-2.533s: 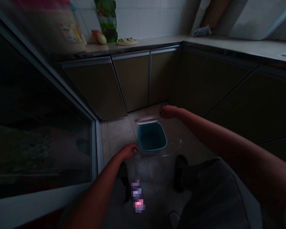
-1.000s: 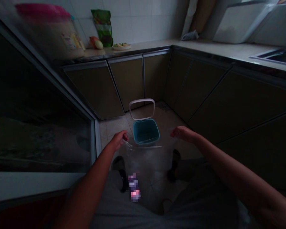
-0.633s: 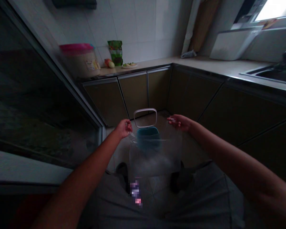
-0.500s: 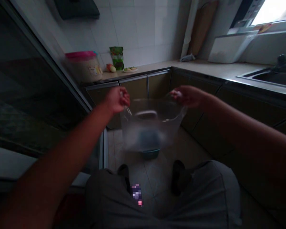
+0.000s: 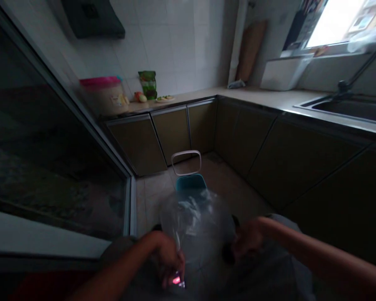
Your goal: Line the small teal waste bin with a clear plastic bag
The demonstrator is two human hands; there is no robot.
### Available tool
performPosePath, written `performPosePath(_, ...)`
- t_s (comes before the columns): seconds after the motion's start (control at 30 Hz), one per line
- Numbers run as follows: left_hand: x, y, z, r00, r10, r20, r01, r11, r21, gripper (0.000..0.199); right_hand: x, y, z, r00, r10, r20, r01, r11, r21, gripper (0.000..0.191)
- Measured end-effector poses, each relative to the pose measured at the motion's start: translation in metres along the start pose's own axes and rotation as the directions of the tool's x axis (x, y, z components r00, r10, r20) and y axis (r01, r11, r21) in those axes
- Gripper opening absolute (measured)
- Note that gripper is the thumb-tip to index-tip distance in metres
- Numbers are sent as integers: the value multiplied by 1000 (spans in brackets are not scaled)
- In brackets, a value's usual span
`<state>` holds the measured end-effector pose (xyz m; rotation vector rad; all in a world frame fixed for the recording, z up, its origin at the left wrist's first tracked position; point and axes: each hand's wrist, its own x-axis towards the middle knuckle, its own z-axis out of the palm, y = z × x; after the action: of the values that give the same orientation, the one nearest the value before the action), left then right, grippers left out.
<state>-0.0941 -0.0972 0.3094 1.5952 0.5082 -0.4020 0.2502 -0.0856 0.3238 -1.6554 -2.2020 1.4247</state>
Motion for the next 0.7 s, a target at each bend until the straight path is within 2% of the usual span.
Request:
performPosePath(0.03,1,-9,-7,996,-61,67,68,992,-103,35,3,5,5,985,-3,173,-3,999,35,37)
performPosePath(0.07,-1,-16,-17,991,-109,81,124,969,-216,35,6,11,5,944,-22,328,-10,995,98,36)
performPosePath(0.1,-7,-22,-30,990,-137,34,141,939,-314,35,10,16,1,899,-58,434,-24,983,180,37)
performPosePath(0.13,-14,-25,-44,987,-141,-78,103,924,-368,36,13,20,-7,876,-98,473,-37,963,268,39)
performPosePath(0.17,-22,-27,-59,969,-132,-211,42,922,-384,38,16,23,-18,888,-126,442,-41,936,349,42)
performPosePath(0.2,-28,-27,-73,925,-127,-358,-22,922,-386,38,18,23,-30,928,-128,349,-28,912,409,45)
performPosePath(0.23,-33,-25,-86,858,-131,-497,-75,925,-373,41,20,22,-43,958,-116,263,-14,896,443,46)
performPosePath(0.27,-37,-22,-98,770,-135,-623,-116,931,-346,44,22,18,-56,976,-106,192,6,887,461,47)
performPosePath(0.33,-39,-14,-116,567,-131,-813,-137,958,-250,54,26,8,-79,989,-121,79,69,877,476,51)
performPosePath(0.37,-39,-10,-123,462,-108,-880,-111,978,-178,57,28,1,-89,990,-141,28,111,871,478,53)
performPosePath(0.43,-39,-3,-134,272,-9,-962,17,1000,-4,60,33,-10,-105,981,-180,-70,191,861,471,57)
performPosePath(0.47,-39,-1,-137,197,56,-979,106,991,78,62,36,-15,-112,975,-191,-111,221,857,466,59)
performPosePath(0.5,-39,1,-139,139,117,-983,202,969,143,63,39,-20,-117,970,-197,-143,241,855,459,61)
performPosePath(0.53,-40,4,-140,99,166,-981,293,937,188,65,42,-24,-122,965,-200,-170,257,855,450,63)
performPosePath(0.6,-41,8,-140,67,220,-973,442,868,226,70,49,-31,-129,955,-204,-216,280,859,428,66)
performPosePath(0.7,-39,13,-136,81,225,-971,578,783,229,79,56,-39,-132,947,-186,-264,282,874,396,69)
